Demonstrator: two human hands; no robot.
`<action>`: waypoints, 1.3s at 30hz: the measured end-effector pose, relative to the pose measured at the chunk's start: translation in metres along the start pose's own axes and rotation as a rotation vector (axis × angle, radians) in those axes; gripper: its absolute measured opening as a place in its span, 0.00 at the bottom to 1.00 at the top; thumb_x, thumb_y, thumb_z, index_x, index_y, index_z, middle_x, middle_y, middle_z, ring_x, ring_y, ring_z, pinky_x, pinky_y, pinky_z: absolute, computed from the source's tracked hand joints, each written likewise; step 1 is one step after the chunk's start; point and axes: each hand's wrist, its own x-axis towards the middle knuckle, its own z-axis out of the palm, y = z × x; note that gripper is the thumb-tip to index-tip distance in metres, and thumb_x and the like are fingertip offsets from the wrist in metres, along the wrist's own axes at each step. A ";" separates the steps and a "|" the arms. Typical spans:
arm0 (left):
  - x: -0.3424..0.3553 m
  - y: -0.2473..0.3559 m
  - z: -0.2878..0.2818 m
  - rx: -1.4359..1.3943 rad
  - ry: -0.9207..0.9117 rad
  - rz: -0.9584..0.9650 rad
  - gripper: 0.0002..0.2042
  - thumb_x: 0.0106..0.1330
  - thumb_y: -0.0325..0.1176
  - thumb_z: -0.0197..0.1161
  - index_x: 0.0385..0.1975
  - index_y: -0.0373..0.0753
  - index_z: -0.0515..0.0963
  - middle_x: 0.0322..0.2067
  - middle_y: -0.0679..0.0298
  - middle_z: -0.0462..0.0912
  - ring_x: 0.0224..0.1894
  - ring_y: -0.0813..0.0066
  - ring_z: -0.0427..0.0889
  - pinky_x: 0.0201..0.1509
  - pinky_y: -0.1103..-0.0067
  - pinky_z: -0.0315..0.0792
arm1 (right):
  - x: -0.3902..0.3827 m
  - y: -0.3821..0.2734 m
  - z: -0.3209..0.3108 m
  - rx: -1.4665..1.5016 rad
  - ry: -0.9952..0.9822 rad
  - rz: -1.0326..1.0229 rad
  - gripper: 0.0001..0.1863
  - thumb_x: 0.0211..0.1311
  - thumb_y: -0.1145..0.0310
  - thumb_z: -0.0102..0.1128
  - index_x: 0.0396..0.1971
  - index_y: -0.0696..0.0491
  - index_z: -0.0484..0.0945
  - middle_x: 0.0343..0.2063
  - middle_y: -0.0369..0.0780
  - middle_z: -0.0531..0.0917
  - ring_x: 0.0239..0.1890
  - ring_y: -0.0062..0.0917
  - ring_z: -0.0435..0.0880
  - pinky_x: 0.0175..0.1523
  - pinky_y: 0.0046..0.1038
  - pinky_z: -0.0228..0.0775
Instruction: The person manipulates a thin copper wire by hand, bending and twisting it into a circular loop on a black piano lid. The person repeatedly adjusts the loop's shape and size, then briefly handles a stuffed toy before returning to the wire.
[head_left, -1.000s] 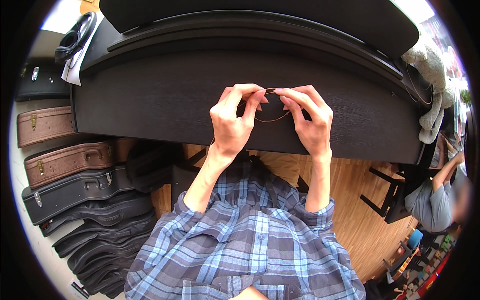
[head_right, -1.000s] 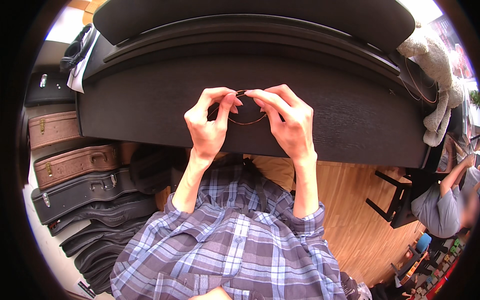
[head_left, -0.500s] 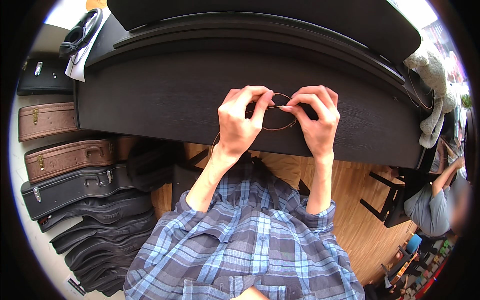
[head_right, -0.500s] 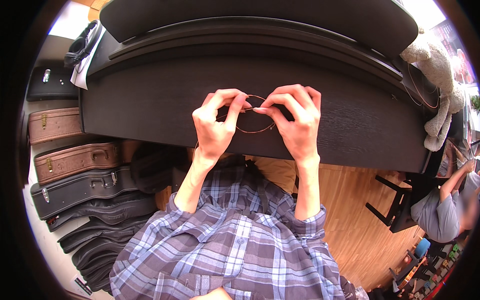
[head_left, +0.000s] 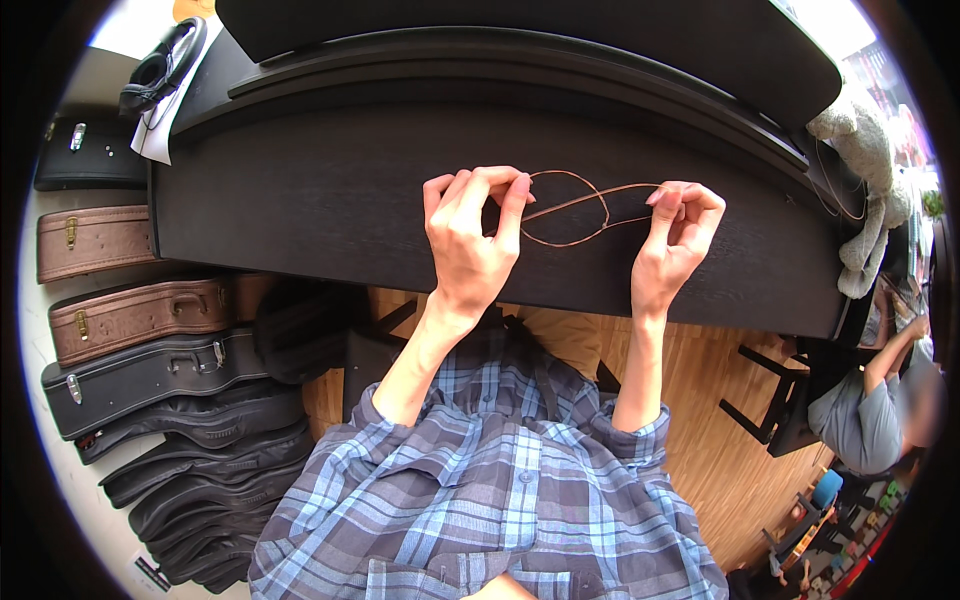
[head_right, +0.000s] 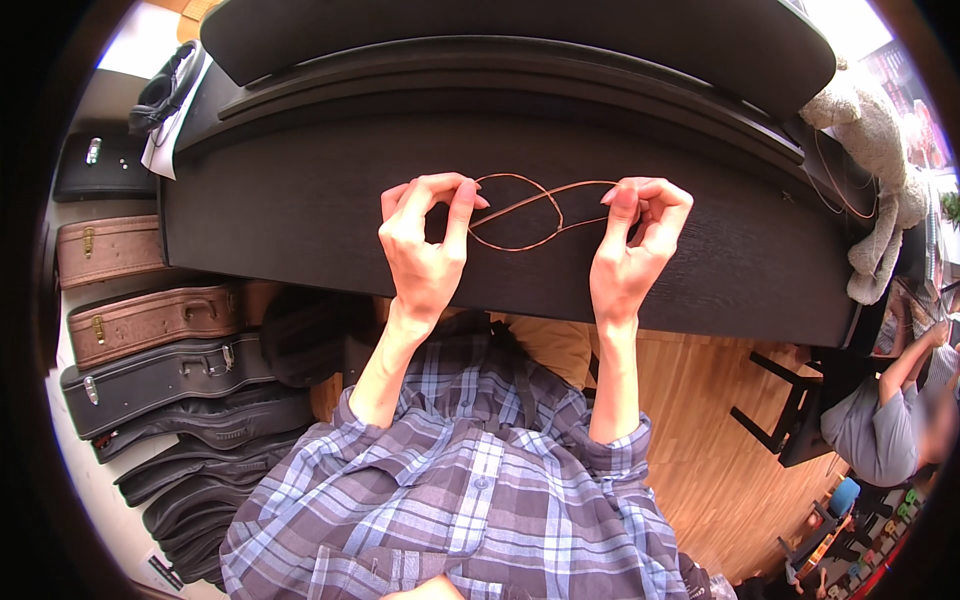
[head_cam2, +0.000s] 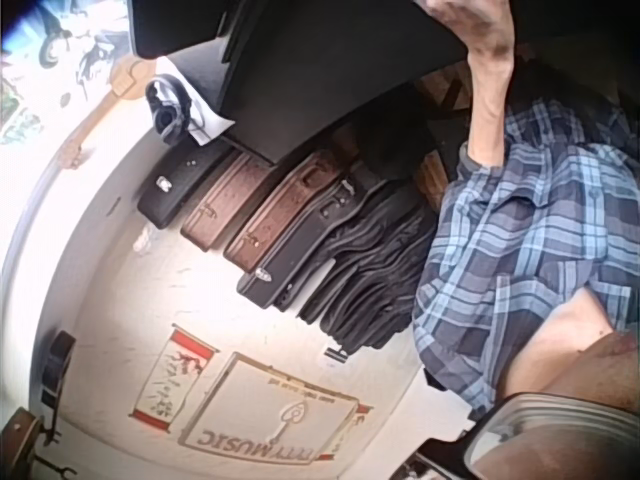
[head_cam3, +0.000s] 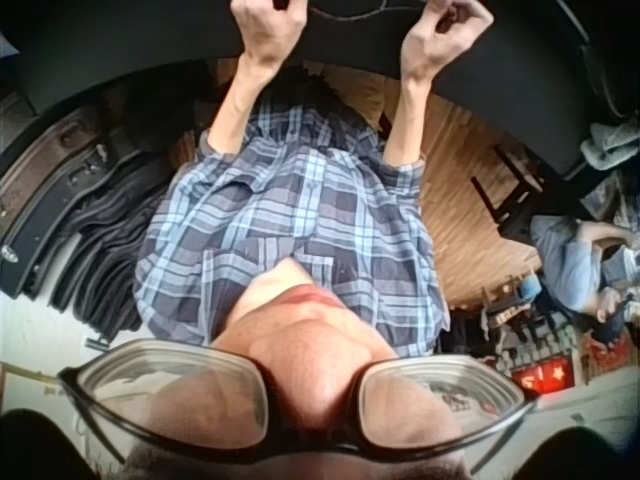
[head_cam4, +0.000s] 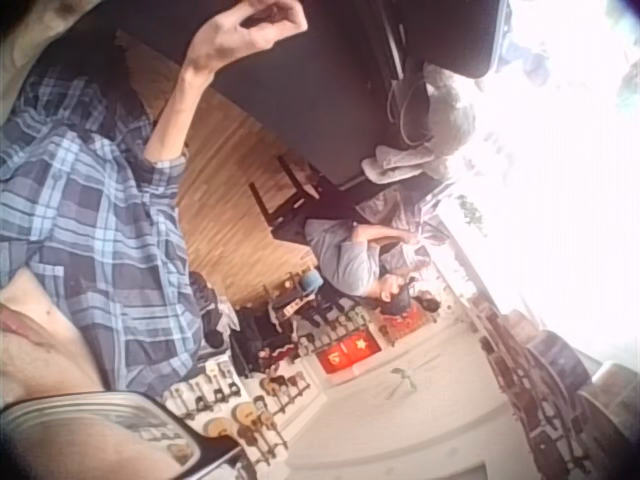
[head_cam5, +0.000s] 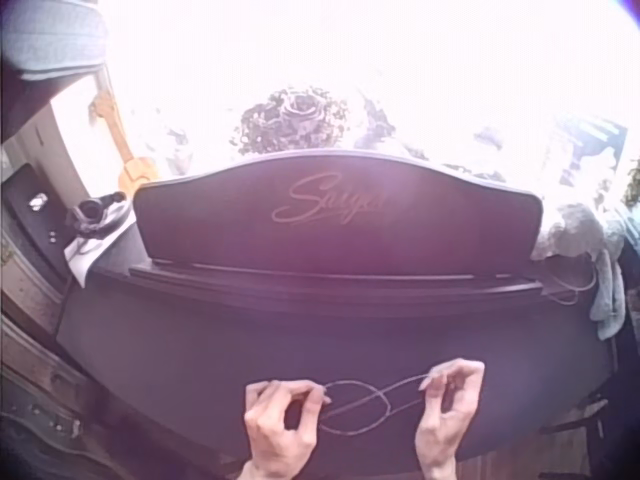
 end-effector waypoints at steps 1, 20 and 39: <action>0.000 0.000 0.000 0.000 0.002 0.001 0.03 0.72 0.30 0.68 0.37 0.38 0.84 0.27 0.67 0.91 0.35 0.74 0.87 0.59 0.76 0.66 | 0.001 -0.001 0.000 0.030 0.020 0.014 0.08 0.79 0.70 0.57 0.43 0.54 0.66 0.35 0.37 0.77 0.34 0.18 0.77 0.45 0.21 0.71; 0.000 -0.008 0.005 -0.122 0.054 -0.054 0.03 0.69 0.31 0.69 0.34 0.41 0.84 0.23 0.71 0.87 0.29 0.76 0.83 0.52 0.74 0.66 | 0.004 -0.015 0.000 0.270 0.080 0.172 0.12 0.84 0.60 0.47 0.49 0.54 0.62 0.27 0.42 0.80 0.18 0.24 0.82 0.23 0.22 0.74; -0.005 0.000 0.000 -0.508 -0.083 -0.262 0.05 0.75 0.27 0.64 0.42 0.32 0.77 0.26 0.59 0.88 0.23 0.75 0.89 0.26 0.83 0.77 | 0.006 -0.012 0.007 -0.032 -0.147 -0.054 0.24 0.58 0.80 0.76 0.52 0.55 0.75 0.56 0.43 0.73 0.46 0.28 0.89 0.45 0.26 0.84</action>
